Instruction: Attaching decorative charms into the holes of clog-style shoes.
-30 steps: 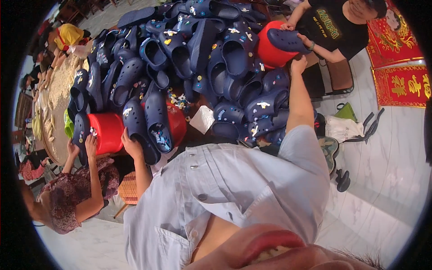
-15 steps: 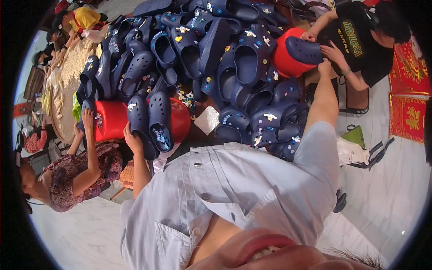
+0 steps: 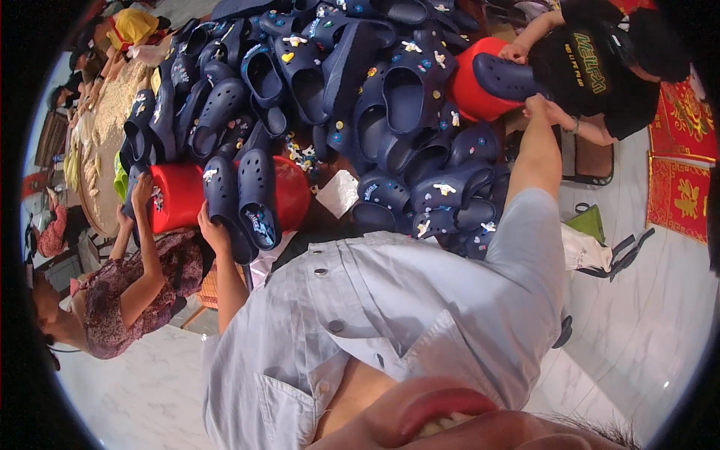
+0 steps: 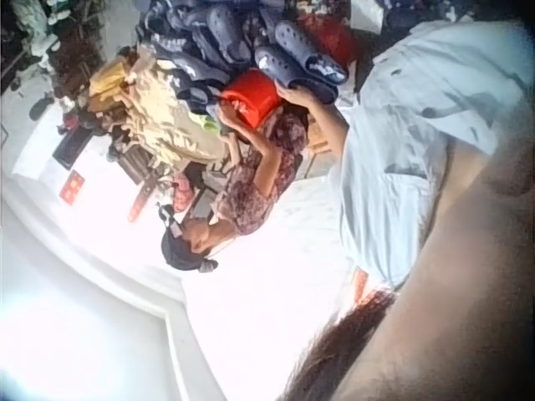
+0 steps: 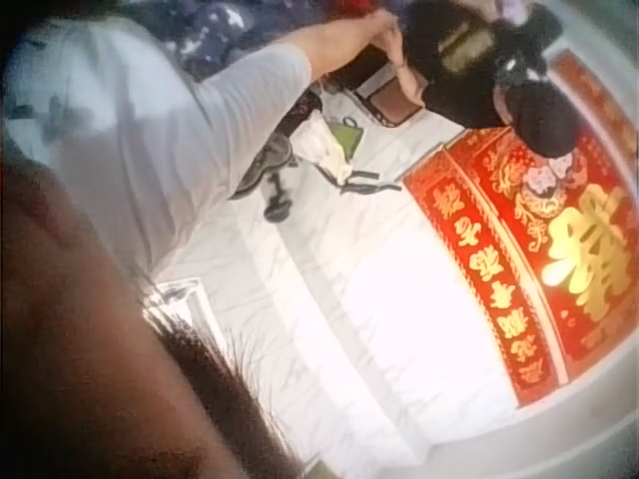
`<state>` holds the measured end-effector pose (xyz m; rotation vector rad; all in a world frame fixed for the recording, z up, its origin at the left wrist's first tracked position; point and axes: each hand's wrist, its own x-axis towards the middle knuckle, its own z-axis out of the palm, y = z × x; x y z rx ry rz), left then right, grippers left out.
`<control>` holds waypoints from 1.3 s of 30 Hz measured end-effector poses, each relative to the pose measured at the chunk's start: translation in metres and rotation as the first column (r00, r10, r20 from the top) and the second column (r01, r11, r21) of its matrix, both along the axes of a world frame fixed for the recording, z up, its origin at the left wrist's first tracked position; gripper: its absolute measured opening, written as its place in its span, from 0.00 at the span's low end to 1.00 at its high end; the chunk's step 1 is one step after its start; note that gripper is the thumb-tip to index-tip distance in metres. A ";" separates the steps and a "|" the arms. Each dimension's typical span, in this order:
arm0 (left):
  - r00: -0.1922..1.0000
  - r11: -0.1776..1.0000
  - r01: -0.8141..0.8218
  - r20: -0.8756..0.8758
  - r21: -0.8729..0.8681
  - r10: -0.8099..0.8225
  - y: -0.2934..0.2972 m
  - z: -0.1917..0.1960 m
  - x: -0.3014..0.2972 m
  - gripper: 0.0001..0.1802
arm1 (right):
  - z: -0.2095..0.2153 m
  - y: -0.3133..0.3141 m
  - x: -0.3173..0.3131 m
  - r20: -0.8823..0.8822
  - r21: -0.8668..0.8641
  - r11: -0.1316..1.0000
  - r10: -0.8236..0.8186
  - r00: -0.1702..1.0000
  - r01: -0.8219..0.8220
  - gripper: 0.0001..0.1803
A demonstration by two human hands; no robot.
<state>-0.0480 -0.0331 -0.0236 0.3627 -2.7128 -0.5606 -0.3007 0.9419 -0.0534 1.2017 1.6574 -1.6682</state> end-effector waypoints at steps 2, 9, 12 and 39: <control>1.000 0.999 -0.015 0.006 -0.046 0.015 0.000 0.009 0.005 0.31 | -0.012 -0.072 -0.001 0.007 0.757 0.649 0.120 0.993 -0.084 0.31; 0.999 0.999 -0.033 0.009 -0.003 0.033 0.002 0.007 0.006 0.31 | 0.020 -0.150 0.020 -0.573 0.817 0.183 0.158 0.804 0.546 0.24; 0.997 0.997 -0.073 0.032 -0.015 0.074 0.003 0.008 0.010 0.31 | 0.021 -0.213 0.037 -0.662 0.744 0.196 0.348 0.664 0.639 0.24; 0.993 0.985 -0.081 -0.072 0.151 0.093 0.007 -0.008 0.003 0.28 | 0.060 -0.743 0.224 -0.158 0.987 0.148 0.852 -0.500 -0.060 0.13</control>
